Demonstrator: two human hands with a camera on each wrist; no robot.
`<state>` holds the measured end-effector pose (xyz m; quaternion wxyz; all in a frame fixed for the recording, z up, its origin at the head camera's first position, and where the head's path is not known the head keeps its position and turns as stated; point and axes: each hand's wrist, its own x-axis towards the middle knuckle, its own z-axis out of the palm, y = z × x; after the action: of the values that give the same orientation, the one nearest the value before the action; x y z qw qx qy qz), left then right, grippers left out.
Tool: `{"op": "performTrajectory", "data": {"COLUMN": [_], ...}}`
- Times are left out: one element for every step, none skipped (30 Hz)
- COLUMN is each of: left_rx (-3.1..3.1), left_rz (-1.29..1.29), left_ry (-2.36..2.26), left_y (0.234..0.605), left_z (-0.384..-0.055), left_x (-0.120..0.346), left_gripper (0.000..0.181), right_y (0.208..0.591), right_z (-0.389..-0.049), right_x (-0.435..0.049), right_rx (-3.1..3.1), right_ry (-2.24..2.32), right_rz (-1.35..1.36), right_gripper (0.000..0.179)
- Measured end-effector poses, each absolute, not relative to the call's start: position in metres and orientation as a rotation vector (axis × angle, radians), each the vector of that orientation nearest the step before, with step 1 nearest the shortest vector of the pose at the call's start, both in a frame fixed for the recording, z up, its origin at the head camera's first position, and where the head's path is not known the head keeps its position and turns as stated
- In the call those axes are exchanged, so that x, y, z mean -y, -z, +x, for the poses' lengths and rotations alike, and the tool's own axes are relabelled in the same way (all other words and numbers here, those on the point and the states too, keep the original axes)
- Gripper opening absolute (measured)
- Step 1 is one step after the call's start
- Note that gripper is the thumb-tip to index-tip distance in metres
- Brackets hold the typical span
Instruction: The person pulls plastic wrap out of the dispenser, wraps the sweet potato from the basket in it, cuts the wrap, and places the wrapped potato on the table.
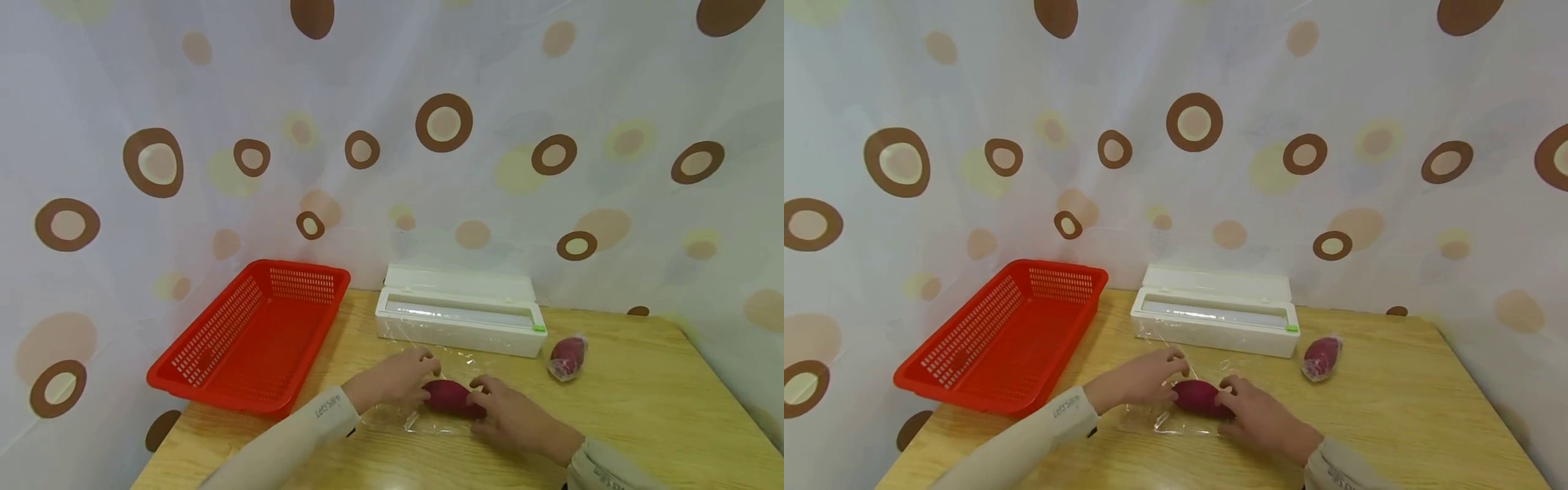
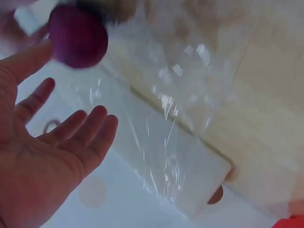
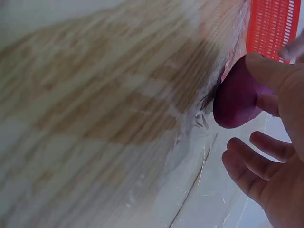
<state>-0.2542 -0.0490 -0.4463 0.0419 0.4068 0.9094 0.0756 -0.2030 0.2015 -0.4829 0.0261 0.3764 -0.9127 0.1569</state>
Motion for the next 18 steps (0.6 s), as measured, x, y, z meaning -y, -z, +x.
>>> {"op": "performTrajectory", "data": {"left_rx": [-2.760,-2.743,-2.735,-2.733,-2.734,-2.739,-2.743,-2.748,-2.748,-2.749,-2.748,-2.745,-2.739,-2.739,-2.741,-2.746,-2.752,-2.759], "left_rz": [1.270,1.303,1.334,1.377,1.417,1.467,1.525,1.578,1.630,1.679,1.708,1.724,1.724,1.715,1.704,1.692,1.680,1.679], "left_ry": [-0.224,-0.218,-0.211,-0.204,-0.200,-0.178,-0.154,-0.126,-0.093,-0.049,-0.008,0.029,0.050,0.078,0.097,0.112,0.117,0.121], "left_y": [0.451,0.454,0.458,0.460,0.462,0.464,0.465,0.466,0.467,0.469,0.471,0.473,0.475,0.477,0.480,0.483,0.485,0.487], "left_z": [-0.249,-0.245,-0.242,-0.239,-0.237,-0.234,-0.233,-0.231,-0.230,-0.229,-0.228,-0.227,-0.227,-0.226,-0.226,-0.226,-0.225,-0.225], "left_x": [0.048,0.047,0.047,0.047,0.047,0.047,0.047,0.047,0.047,0.047,0.046,0.046,0.045,0.044,0.043,0.043,0.042,0.041], "left_gripper": [0.032,0.032,0.032,0.031,0.028,0.025,0.022,0.020,0.016,0.014,0.013,0.013,0.012,0.012,0.013,0.013,0.013,0.011], "right_y": [0.484,0.484,0.484,0.485,0.484,0.484,0.483,0.483,0.483,0.483,0.483,0.483,0.484,0.485,0.486,0.487,0.488,0.488], "right_z": [-0.203,-0.202,-0.201,-0.201,-0.201,-0.200,-0.199,-0.199,-0.199,-0.199,-0.198,-0.198,-0.198,-0.198,-0.199,-0.199,-0.199,-0.199], "right_x": [-0.201,-0.201,-0.201,-0.200,-0.199,-0.198,-0.197,-0.196,-0.195,-0.194,-0.193,-0.193,-0.193,-0.192,-0.192,-0.192,-0.192,-0.192], "right_rx": [2.806,2.800,2.788,2.773,2.764,2.758,2.755,2.758,2.758,2.752,2.743,2.730,2.712,2.691,2.671,2.653,2.646,2.650], "right_ry": [-0.476,-0.460,-0.450,-0.436,-0.414,-0.393,-0.370,-0.347,-0.327,-0.300,-0.273,-0.249,-0.222,-0.196,-0.178,-0.167,-0.163,-0.167], "right_rz": [1.178,1.187,1.203,1.220,1.240,1.259,1.274,1.283,1.289,1.294,1.299,1.298,1.300,1.303,1.308,1.313,1.312,1.304], "right_gripper": [0.024,0.022,0.019,0.017,0.015,0.015,0.014,0.012,0.011,0.009,0.007,0.006,0.006,0.005,0.005,0.006,0.008,0.008]}}
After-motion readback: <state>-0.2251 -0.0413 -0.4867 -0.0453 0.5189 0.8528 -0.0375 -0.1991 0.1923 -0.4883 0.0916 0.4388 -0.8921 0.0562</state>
